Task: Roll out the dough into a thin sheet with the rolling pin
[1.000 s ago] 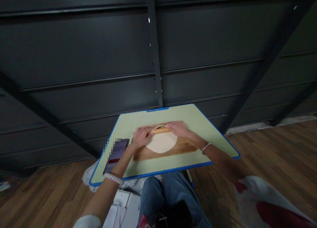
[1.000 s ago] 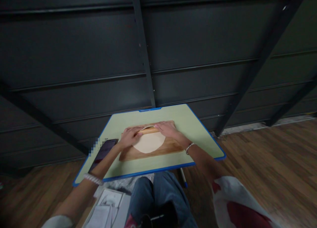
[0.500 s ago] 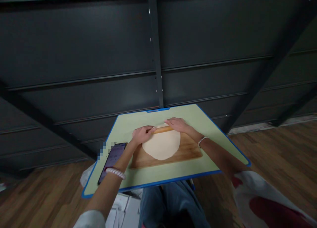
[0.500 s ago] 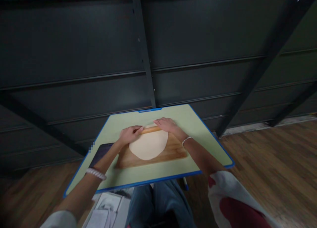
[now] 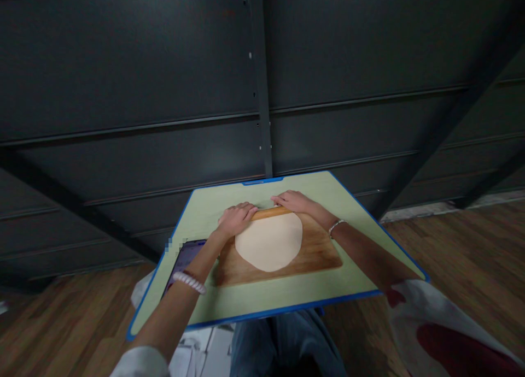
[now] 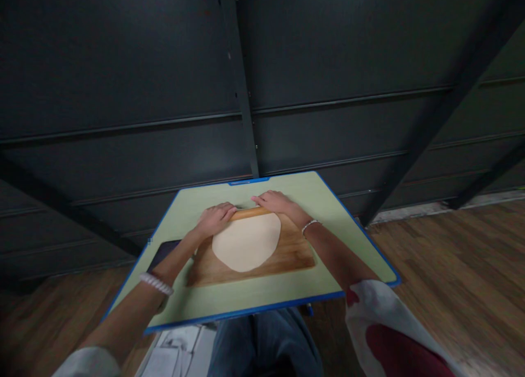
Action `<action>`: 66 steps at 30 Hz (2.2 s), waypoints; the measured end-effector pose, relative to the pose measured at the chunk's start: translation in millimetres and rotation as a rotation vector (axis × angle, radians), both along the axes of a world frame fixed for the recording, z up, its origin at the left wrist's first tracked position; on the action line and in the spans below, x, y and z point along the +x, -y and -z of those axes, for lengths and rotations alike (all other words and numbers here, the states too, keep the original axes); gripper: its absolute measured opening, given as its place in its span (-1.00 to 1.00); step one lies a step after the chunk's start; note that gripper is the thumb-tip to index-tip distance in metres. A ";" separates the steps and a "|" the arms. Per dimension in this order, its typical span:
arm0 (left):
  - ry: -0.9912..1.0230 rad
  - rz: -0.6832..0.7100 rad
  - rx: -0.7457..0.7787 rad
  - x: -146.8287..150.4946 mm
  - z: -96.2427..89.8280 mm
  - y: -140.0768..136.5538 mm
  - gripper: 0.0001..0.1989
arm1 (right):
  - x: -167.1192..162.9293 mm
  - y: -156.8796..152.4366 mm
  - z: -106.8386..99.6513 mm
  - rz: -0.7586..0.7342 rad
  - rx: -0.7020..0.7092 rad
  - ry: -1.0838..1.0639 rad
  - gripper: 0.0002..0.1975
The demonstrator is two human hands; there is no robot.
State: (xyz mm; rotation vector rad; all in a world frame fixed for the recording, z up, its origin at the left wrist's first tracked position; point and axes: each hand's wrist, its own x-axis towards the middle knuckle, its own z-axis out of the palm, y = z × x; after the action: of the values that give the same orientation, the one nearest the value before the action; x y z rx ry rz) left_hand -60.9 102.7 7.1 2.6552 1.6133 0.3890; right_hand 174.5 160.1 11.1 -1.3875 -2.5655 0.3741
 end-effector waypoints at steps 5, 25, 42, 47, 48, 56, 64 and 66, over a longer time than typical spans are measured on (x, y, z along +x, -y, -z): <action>0.094 0.008 -0.107 -0.5 -8.9 -2.1 -0.55 | -0.6 -10.7 1.3 -0.020 -0.064 -0.087 -0.38; 0.529 -0.079 -0.414 -6.2 -6.1 -19.5 -0.57 | 0.9 -1.1 1.5 -0.016 0.087 -0.066 -0.47; 0.748 -0.039 -0.451 -6.7 0.5 11.8 -0.55 | 14.8 50.6 10.8 -0.113 0.210 -0.368 -0.79; 0.829 -0.102 -0.367 -0.4 5.1 19.0 -0.56 | 19.0 63.7 16.2 -0.116 0.260 -0.385 -0.76; 0.850 -0.111 -0.340 1.4 7.5 18.8 -0.57 | 18.7 65.2 17.3 -0.101 0.257 -0.388 -0.76; 0.540 -0.143 -0.094 4.3 15.1 20.4 -0.65 | 10.7 65.6 15.2 0.054 0.198 -0.392 -0.72; 0.302 -0.124 -0.113 12.3 -1.5 45.6 -0.66 | 14.6 75.5 4.3 0.024 0.241 -0.020 -0.68; 0.346 -0.123 -0.086 12.9 -1.4 51.5 -0.68 | 16.5 80.1 4.3 0.011 0.247 -0.012 -0.68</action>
State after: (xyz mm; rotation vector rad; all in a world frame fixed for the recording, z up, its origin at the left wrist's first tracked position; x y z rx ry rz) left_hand -48.0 51.2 8.5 2.2754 1.6408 0.7186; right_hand 191.0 80.0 6.8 -1.3045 -2.4925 0.0601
